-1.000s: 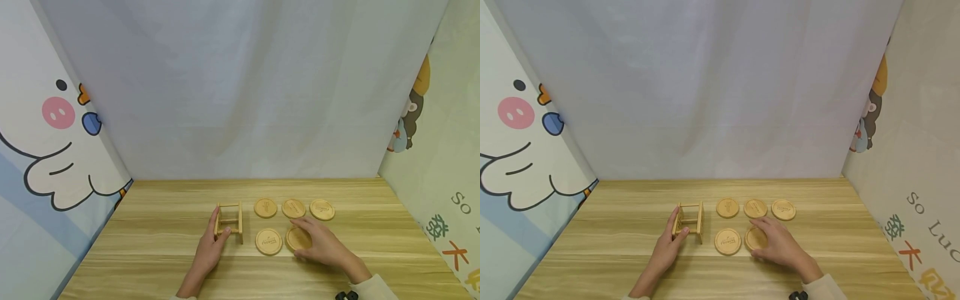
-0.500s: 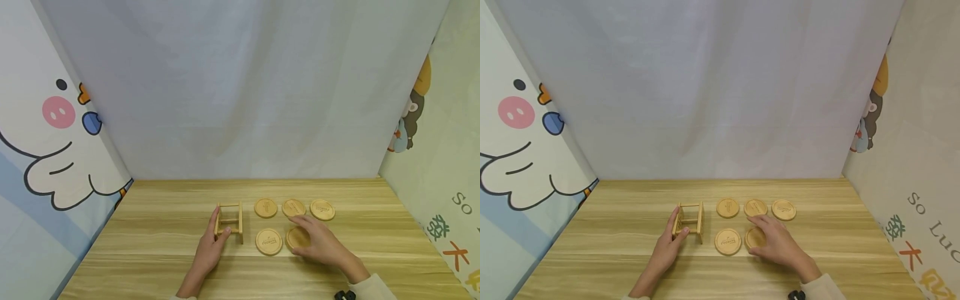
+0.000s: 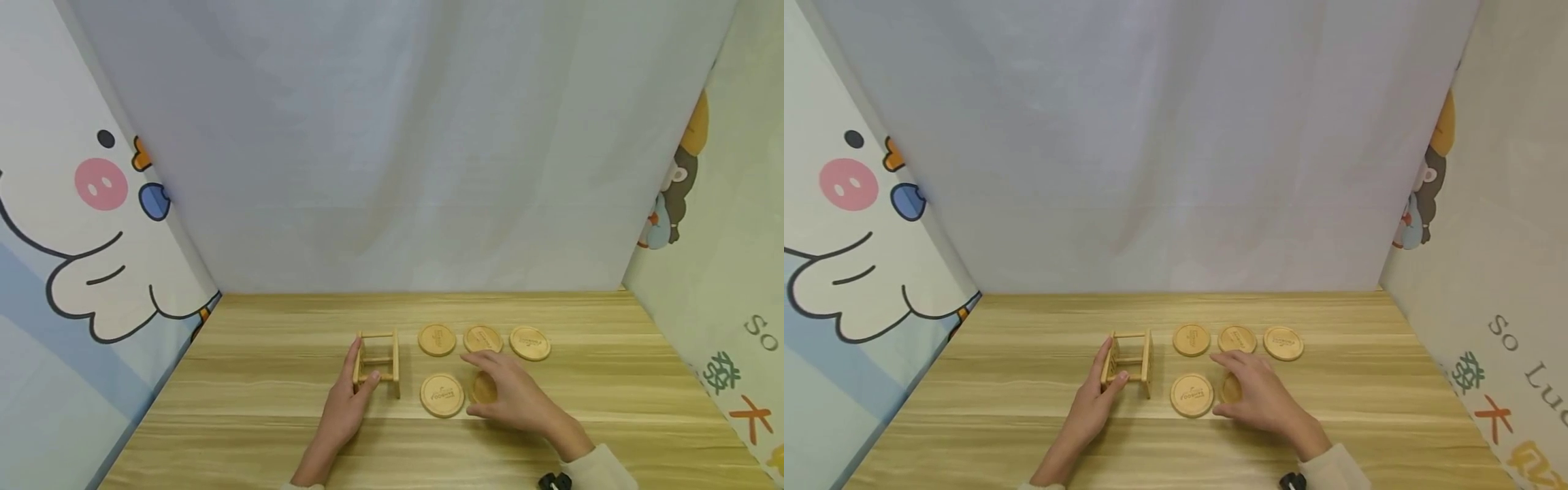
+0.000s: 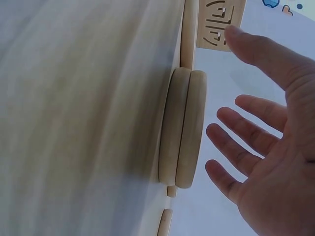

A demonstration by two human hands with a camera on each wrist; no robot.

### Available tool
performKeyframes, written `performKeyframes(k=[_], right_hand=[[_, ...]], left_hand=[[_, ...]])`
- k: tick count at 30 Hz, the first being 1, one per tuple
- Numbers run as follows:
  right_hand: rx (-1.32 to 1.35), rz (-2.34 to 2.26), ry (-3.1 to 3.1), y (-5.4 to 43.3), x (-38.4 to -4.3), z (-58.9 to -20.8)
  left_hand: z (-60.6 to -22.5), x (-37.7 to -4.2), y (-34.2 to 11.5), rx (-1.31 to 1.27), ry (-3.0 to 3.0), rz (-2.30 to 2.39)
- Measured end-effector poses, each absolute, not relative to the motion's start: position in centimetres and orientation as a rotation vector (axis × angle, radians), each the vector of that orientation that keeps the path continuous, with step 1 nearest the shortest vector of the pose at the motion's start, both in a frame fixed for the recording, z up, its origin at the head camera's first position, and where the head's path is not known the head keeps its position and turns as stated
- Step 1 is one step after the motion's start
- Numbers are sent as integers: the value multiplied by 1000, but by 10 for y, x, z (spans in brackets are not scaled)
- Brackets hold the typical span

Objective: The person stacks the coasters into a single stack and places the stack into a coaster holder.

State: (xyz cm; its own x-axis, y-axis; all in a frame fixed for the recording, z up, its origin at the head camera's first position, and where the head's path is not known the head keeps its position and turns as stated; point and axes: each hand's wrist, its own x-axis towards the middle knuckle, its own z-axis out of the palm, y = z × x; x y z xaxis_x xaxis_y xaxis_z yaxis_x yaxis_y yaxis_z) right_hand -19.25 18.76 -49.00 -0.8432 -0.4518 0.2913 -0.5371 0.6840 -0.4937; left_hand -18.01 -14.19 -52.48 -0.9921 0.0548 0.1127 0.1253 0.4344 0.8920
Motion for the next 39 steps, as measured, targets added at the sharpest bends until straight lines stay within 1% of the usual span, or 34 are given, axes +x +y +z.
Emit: performKeyframes(k=[39], right_hand=[[921, 932, -2793, 161, -198, -493]], left_hand=[[-525, -181, -141, -161, -2622, -1594]])
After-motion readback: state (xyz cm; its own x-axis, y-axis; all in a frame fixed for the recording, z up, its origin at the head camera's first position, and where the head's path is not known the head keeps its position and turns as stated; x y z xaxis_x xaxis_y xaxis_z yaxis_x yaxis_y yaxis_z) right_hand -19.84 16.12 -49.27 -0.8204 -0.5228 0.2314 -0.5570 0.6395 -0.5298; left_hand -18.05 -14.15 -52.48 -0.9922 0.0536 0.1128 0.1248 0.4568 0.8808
